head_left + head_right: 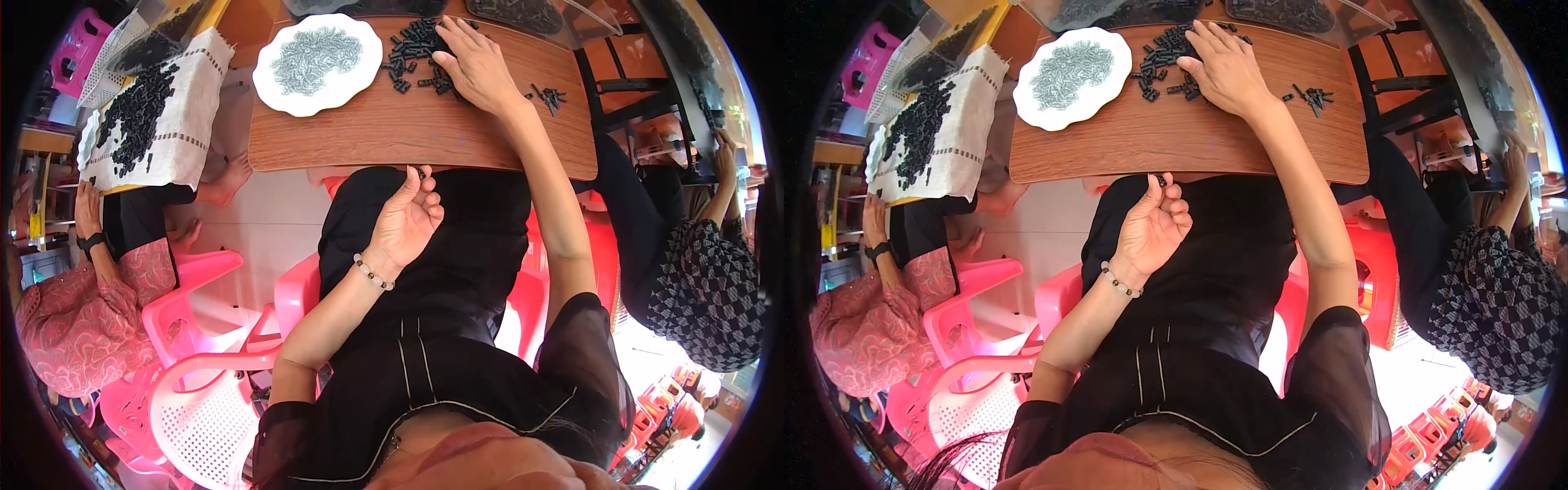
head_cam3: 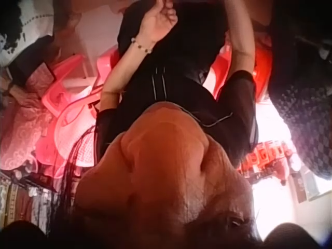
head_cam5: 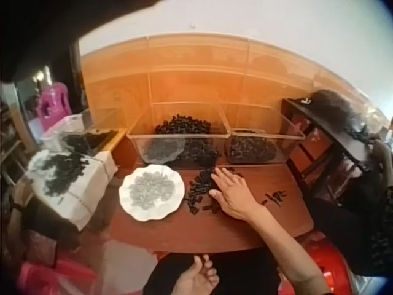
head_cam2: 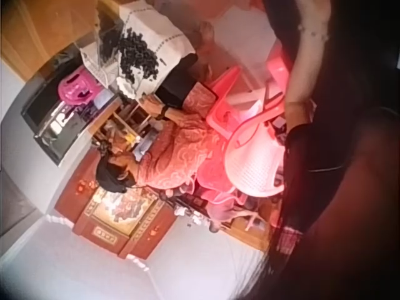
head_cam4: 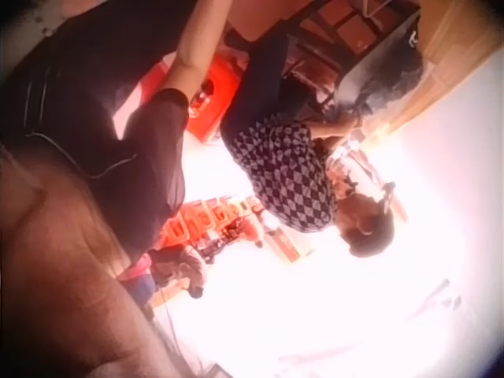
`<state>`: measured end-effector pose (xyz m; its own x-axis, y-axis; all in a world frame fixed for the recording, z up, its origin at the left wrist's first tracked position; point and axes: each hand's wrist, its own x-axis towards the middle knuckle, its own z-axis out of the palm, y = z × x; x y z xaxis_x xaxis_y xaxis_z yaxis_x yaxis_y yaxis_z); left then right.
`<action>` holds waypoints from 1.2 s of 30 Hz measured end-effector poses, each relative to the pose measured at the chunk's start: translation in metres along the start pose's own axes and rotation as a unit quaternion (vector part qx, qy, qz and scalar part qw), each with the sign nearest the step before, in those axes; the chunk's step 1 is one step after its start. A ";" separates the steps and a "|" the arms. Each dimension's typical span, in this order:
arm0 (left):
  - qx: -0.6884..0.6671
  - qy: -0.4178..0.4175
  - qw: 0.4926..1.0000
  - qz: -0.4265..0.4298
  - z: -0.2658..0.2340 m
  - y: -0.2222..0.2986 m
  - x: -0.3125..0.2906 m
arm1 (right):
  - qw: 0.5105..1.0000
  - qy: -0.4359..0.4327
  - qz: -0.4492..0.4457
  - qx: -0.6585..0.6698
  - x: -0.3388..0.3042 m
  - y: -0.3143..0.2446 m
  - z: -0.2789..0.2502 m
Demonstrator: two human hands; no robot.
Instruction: The person picks up small black cylindrical parts by hand from a plastic container on a table, then sorts them.
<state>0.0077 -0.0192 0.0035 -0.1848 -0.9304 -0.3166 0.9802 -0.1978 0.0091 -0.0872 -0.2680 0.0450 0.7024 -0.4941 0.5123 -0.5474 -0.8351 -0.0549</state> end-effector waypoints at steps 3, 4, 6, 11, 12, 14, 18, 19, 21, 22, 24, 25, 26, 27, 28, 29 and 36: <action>-0.009 0.003 1.000 -0.004 -0.001 0.000 0.000 | 0.999 -0.032 0.008 0.005 -0.003 0.002 0.013; -0.013 0.003 1.000 -0.008 -0.001 0.000 0.000 | 0.999 -0.033 0.006 0.007 -0.004 0.000 0.013; -0.016 0.003 1.000 -0.010 0.000 0.001 0.000 | 0.998 -0.064 0.019 0.024 -0.009 -0.005 0.009; -0.025 0.006 0.999 -0.020 -0.002 -0.001 0.000 | 0.995 -0.093 0.004 0.044 -0.017 -0.017 -0.004; -0.028 0.005 0.999 -0.023 -0.003 -0.002 0.000 | 0.994 -0.097 0.002 0.056 -0.018 -0.018 -0.006; -0.031 0.005 0.999 -0.026 -0.003 -0.002 0.001 | 0.993 -0.100 0.000 0.069 -0.019 -0.015 -0.008; -0.034 0.007 0.999 -0.029 -0.004 -0.001 0.002 | 0.964 -0.030 0.060 0.259 -0.011 -0.008 -0.023; -0.034 0.005 0.999 -0.031 -0.004 -0.002 0.002 | 0.965 0.027 0.079 0.250 -0.012 -0.001 -0.020; -0.038 0.006 0.999 -0.034 -0.005 -0.002 0.002 | 0.943 0.053 0.160 0.287 -0.011 0.011 -0.017; -0.041 0.006 0.998 -0.037 -0.005 -0.002 0.002 | 0.937 0.067 0.186 0.288 -0.010 0.016 -0.018; -0.044 0.009 0.998 -0.039 -0.006 -0.003 0.002 | 0.937 0.060 0.192 0.287 -0.010 0.023 -0.021; -0.047 0.012 0.998 -0.042 -0.006 -0.003 0.002 | 0.936 0.052 0.198 0.286 -0.009 0.024 -0.022; -0.047 0.012 0.998 -0.042 -0.006 -0.003 0.002 | 0.936 0.052 0.198 0.286 -0.009 0.024 -0.022; -0.049 0.017 0.998 -0.046 -0.006 -0.003 0.002 | 0.943 0.039 0.193 0.268 -0.010 0.023 -0.023; -0.051 0.021 0.997 -0.050 -0.006 -0.003 0.002 | 0.950 0.025 0.188 0.250 -0.010 0.022 -0.024; -0.051 0.021 0.997 -0.050 -0.005 -0.003 0.002 | 0.950 0.025 0.188 0.250 -0.009 0.022 -0.024; -0.047 0.040 0.996 -0.058 -0.006 -0.004 0.003 | 0.981 -0.015 0.078 0.179 0.002 0.020 -0.024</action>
<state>0.0038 -0.0195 -0.0034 -0.2938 -0.8749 -0.3850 0.9559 -0.2684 -0.1194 -0.1072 -0.2800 0.0652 0.6391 -0.6242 0.4494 -0.4570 -0.7781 -0.4308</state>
